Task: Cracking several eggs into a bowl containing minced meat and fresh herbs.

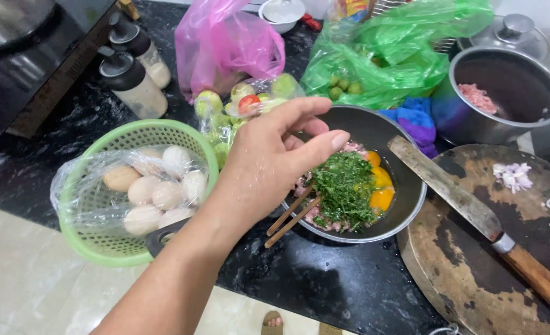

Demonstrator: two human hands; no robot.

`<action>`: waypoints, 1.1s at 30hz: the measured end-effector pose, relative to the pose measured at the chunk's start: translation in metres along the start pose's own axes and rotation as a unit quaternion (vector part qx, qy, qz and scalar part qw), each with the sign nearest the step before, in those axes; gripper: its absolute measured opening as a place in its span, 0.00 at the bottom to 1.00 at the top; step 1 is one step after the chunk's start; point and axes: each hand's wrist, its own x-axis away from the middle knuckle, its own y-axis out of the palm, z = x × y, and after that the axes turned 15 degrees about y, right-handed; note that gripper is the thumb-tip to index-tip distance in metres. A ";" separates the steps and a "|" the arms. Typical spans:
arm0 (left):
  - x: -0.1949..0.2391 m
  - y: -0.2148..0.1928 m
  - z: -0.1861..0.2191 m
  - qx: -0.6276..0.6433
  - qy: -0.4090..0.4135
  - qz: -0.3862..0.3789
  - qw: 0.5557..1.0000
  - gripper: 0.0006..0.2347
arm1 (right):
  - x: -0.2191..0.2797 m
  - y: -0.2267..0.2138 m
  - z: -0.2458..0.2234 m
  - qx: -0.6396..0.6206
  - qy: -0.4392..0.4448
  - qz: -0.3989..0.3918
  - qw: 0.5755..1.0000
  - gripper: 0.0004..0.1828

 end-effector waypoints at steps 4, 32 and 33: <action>0.024 -0.040 -0.011 -0.050 0.047 0.078 0.995 0.14 | -0.011 0.005 0.001 0.017 0.003 -0.014 1.000 0.12; 0.094 -0.184 -0.087 -0.561 -0.176 -0.210 0.781 0.19 | -0.020 0.266 -0.194 -0.120 -0.022 -0.322 0.939 0.13; 0.091 -0.182 -0.083 -0.565 -0.191 -0.223 0.771 0.20 | -0.020 0.266 -0.193 -0.116 -0.038 -0.312 0.942 0.12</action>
